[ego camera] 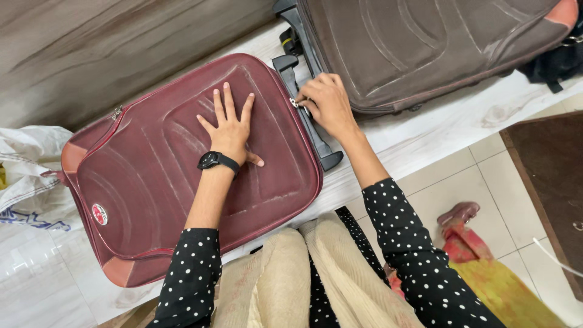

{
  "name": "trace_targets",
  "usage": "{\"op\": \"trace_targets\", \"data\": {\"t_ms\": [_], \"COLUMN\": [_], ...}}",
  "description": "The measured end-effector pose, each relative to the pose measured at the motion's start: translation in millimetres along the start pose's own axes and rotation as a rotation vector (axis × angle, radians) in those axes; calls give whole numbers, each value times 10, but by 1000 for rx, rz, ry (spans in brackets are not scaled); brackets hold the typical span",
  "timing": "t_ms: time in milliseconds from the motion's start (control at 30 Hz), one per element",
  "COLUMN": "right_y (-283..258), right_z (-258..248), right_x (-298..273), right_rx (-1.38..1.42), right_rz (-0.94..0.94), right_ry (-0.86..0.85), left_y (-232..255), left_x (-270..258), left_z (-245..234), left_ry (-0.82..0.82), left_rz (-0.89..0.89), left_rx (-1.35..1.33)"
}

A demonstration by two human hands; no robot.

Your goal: The person packs a suitcase by folding and placing various items of clothing, such as a black skirt and a white t-shirt, into the suitcase and then zipping it closed.

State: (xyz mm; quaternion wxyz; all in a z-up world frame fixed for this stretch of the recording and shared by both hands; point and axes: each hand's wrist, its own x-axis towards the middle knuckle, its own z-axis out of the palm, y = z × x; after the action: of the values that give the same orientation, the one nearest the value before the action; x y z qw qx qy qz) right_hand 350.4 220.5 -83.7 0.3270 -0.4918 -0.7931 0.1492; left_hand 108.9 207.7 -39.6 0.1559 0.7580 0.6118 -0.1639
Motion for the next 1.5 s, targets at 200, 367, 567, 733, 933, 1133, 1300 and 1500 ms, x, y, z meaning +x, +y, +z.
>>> {"op": "trace_targets", "data": {"t_ms": [200, 367, 567, 733, 933, 1133, 1300, 1500], "right_y": [-283, -524, -755, -960, -1225, -1285, -1133, -1212], "right_z": [-151, -165, -125, -21, 290, 365, -28, -98], "right_x": [-578, -934, -1211, -1336, -1420, -1407, -1411, -1646], "right_rx": [-11, -64, -135, -189, -320, -394, -481, -363], "right_rz": [93, 193, 308, 394, 441, 482, 278, 275], "right_ry": [49, 96, 144, 233, 465, 469, 247, 229], "left_y": [4, 9, 373, 536, 614, 616, 650, 684], "left_x": [6, -18, -363, -772, -763, -862, -888, -856], "left_z": [116, 281, 677, 783, 986, 1107, 1316, 1512], "left_ry": [28, 47, 199, 64, 193, 316, 445, 509], "left_rz": [9, 44, 534, 568, 560, 616, 614, 577], "left_rx": [11, 67, -225, -155, -132, -101, -34, -94]}}
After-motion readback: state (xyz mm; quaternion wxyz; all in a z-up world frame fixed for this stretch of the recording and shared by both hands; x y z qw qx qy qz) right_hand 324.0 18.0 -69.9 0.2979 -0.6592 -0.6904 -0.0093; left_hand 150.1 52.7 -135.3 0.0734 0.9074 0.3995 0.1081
